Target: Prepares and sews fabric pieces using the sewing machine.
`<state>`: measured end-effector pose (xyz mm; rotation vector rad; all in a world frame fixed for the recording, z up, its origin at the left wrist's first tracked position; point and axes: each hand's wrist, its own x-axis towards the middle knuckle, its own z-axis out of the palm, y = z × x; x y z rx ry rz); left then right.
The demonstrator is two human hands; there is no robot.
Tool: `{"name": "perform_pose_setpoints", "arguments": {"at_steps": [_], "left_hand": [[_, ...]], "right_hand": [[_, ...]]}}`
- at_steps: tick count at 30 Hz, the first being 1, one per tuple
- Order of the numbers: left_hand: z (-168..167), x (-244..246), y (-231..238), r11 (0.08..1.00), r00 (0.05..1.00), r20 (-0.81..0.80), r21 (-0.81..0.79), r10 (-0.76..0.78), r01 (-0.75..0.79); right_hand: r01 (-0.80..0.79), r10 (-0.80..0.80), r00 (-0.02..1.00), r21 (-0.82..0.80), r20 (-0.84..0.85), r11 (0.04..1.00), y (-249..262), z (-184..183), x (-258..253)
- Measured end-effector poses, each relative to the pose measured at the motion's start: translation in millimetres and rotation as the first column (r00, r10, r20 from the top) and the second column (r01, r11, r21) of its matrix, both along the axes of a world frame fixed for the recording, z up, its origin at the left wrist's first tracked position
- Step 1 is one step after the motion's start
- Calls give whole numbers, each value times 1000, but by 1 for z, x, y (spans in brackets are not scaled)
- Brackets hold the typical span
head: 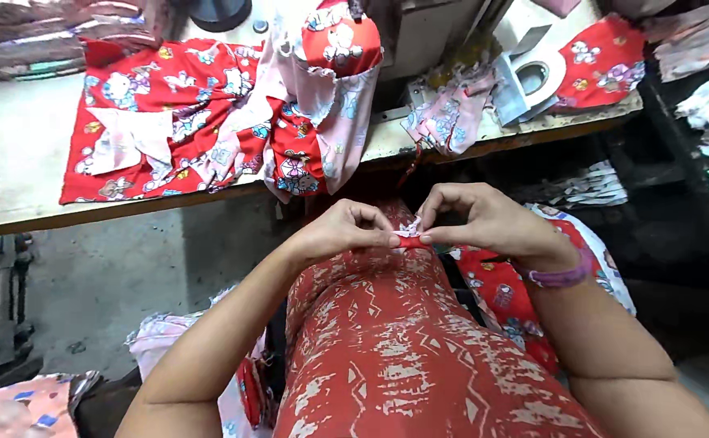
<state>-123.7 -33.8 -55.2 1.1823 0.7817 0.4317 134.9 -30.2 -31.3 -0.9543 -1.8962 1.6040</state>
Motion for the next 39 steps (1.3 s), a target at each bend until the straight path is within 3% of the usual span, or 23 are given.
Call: {"name": "perform_pose_setpoints", "arguments": {"at_steps": [4, 13, 21, 29, 33, 39], "left_hand": [[11, -9, -10, 992, 996, 18, 83, 89, -90], [19, -17, -21, 971, 995, 66, 224, 73, -86], [22, -13, -31, 927, 991, -101, 373, 87, -43], [18, -2, -39, 953, 985, -12, 255, 172, -163], [23, 12, -44, 950, 961, -50, 174, 273, -261], [23, 12, -39, 833, 943, -46, 485, 329, -267]], "right_hand": [[14, -12, 998, 41, -60, 999, -4, 2, -7], [48, -31, 993, 152, -110, 987, -16, 3, -15], [132, -108, 985, 182, -137, 974, -27, -3, -13], [193, -154, 975, 259, -162, 947, -30, -8, -15], [209, -166, 968, 239, -188, 948, -33, -8, -16], [239, -235, 965, 22, -113, 971, -33, -14, -20]]}}
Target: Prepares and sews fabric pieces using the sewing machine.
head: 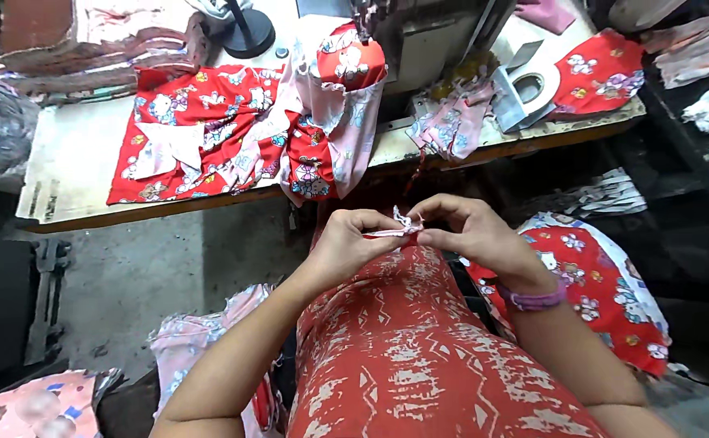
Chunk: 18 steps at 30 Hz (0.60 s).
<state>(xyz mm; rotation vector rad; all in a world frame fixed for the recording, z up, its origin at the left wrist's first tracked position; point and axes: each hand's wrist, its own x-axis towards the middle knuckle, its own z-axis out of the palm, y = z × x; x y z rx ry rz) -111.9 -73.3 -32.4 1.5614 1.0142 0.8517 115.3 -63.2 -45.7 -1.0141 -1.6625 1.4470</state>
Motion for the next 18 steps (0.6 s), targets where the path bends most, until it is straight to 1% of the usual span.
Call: {"name": "perform_pose_setpoints", "arguments": {"at_steps": [2, 4, 5, 6, 7, 8, 10, 11, 12, 13, 14, 15, 16, 17, 18], "left_hand": [[0, 0, 2, 993, 997, -82, 119, -7, 16], [3, 0, 5, 985, 994, -110, 167, -23, 41], [5, 0, 6, 984, 993, -114, 174, -29, 48], [9, -1, 8, 984, 993, -115, 169, -32, 51], [12, -2, 9, 987, 993, -115, 152, -38, 55], [15, -3, 10, 989, 992, -116, 133, -51, 66], [19, -5, 12, 990, 988, -127, 96, -88, 101], [21, -7, 13, 990, 983, -148, 79, -105, 118], [24, -7, 15, 988, 977, -171, 66, -125, 138], [26, -7, 16, 985, 970, -193, 60, -146, 160], [28, -7, 18, 981, 964, -207, 60, -168, 184], [31, -6, 19, 976, 957, -218, 61, -190, 208], [33, -5, 20, 970, 950, -232, 73, -208, 230], [36, -6, 22, 964, 944, -249, 92, -219, 248], [38, -8, 23, 960, 938, -268, 115, -219, 257]], "right_hand": [[21, -21, 1000, -42, -6, 999, -5, -3, -11], [133, -140, 981, -58, -132, 989, -12, -8, -27], [186, -204, 949, -95, -240, 978, -14, -11, -34], [202, -250, 891, -163, -378, 966, -15, -14, -39], [181, -289, 805, -249, -518, 951, -13, -15, -41], [141, -313, 731, -315, -606, 938, -10, -16, -41], [94, -339, 650, -371, -680, 924, 1, -13, -32], [88, -302, 663, -329, -685, 940, 7, -12, -24], [82, -213, 743, -230, -635, 970, 13, -8, -16], [41, -80, 865, -88, -495, 995, 18, -2, -8], [-31, 37, 948, 23, -316, 999, 20, 7, -4], [-90, 101, 980, 72, -169, 993, 18, 16, -4], [-126, 131, 990, 90, -53, 988, 16, 23, -8], [-127, 125, 992, 86, 23, 988, 13, 27, -12], [-120, 115, 991, 79, 63, 990, 13, 30, -13]]}}
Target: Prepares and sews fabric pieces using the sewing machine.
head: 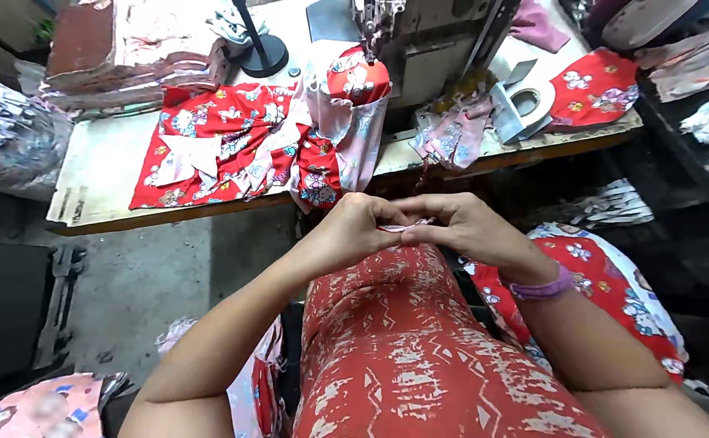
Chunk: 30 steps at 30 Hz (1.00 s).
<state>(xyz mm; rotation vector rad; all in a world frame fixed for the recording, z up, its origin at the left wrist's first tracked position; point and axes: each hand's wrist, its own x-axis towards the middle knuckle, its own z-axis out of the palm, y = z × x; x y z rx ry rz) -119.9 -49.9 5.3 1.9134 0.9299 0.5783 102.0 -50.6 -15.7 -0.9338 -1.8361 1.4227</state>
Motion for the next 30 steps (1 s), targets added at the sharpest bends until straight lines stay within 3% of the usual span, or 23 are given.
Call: {"name": "perform_pose_setpoints", "arguments": {"at_steps": [3, 10, 21, 25, 28, 30], "left_hand": [[6, -13, 2, 997, 998, -28, 54, 51, -50], [11, -25, 0, 983, 986, 36, -96, 164, -159], [15, -19, -3, 962, 971, 25, -141, 239, -233], [11, -20, 0, 954, 954, 127, -165, 273, -251], [11, -19, -1, 962, 955, 118, -68, 272, -265], [5, -20, 0, 958, 962, 85, 103, 259, -267]], "right_hand": [[64, -65, 998, 15, 17, 998, 2, 1, 4], [74, -74, 997, -46, -6, 996, 2, 0, 3], [156, -156, 987, -27, -31, 987, -1, -1, 2], [161, -161, 985, -5, -60, 987, 0, -5, -1], [207, -205, 976, 23, -80, 978, 2, -6, -9], [237, -234, 969, 34, -84, 971, 2, -6, -13]]}}
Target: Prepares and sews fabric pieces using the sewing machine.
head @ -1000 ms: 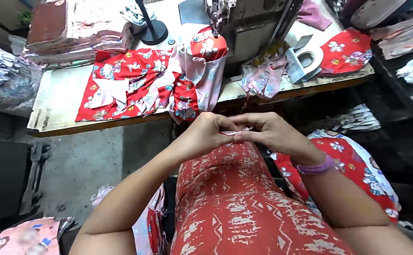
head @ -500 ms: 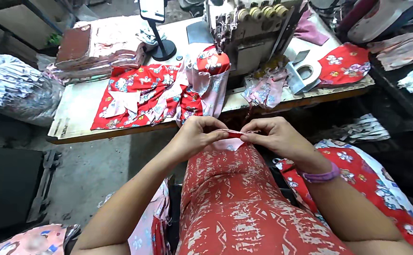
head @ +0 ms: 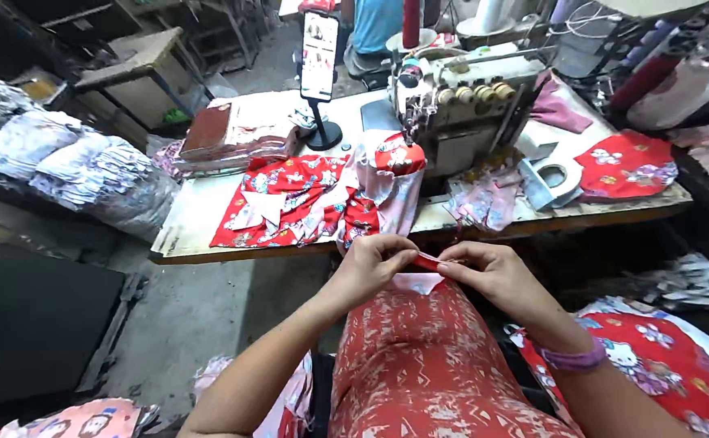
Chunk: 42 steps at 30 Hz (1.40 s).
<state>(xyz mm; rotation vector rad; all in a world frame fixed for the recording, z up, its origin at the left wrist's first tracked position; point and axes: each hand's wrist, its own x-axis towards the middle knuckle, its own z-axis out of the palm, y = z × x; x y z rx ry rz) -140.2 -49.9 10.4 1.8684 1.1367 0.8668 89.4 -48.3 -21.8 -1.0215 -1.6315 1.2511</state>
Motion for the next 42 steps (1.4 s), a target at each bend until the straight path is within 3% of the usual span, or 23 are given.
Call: {"name": "perform_pose_setpoints", "arguments": {"at_steps": [3, 8, 14, 19, 22, 27, 32, 34, 36, 38, 40, 42], "left_hand": [[-8, 0, 2, 974, 993, -113, 225, 40, -14], [-11, 3, 4, 966, 990, -123, 255, 68, -35], [-8, 7, 6, 989, 999, 0, 144, 33, -32], [-4, 4, 9, 995, 977, 211, -90, -26, 46], [0, 1, 9, 994, 983, 180, -101, -23, 41], [-7, -7, 22, 991, 989, 107, 65, 107, -115], [-2, -10, 43, 970, 971, 179, -213, 155, -116], [1, -12, 54, 963, 971, 177, -244, 161, -116], [3, -15, 71, 987, 983, 140, -126, 116, -99], [5, -18, 97, 993, 997, 60, 103, 56, -62], [9, -19, 137, 940, 999, -48, 342, 22, -4], [11, -16, 185, 898, 994, -111, 440, 24, 27]], "right_hand": [[3, -3, 1000, 10, -28, 1000, 3, -1, -4], [8, -8, 998, 5, -56, 1000, 8, -2, -9], [84, -84, 996, -11, -40, 996, 15, -5, -11], [108, -106, 994, 31, -40, 994, 17, -8, -10], [123, -123, 992, 32, -18, 992, 18, -7, -10], [150, -150, 988, 1, -28, 989, 22, -7, -13], [138, -138, 990, -11, -17, 990, 38, -9, -16], [137, -138, 990, -45, -20, 989, 47, -10, -19], [161, -163, 986, -69, -31, 985, 61, -7, -24], [197, -200, 979, -75, -33, 978, 78, -3, -29], [245, -247, 968, -37, -50, 969, 103, 2, -35], [308, -306, 950, 30, -56, 951, 132, 2, -41]]}}
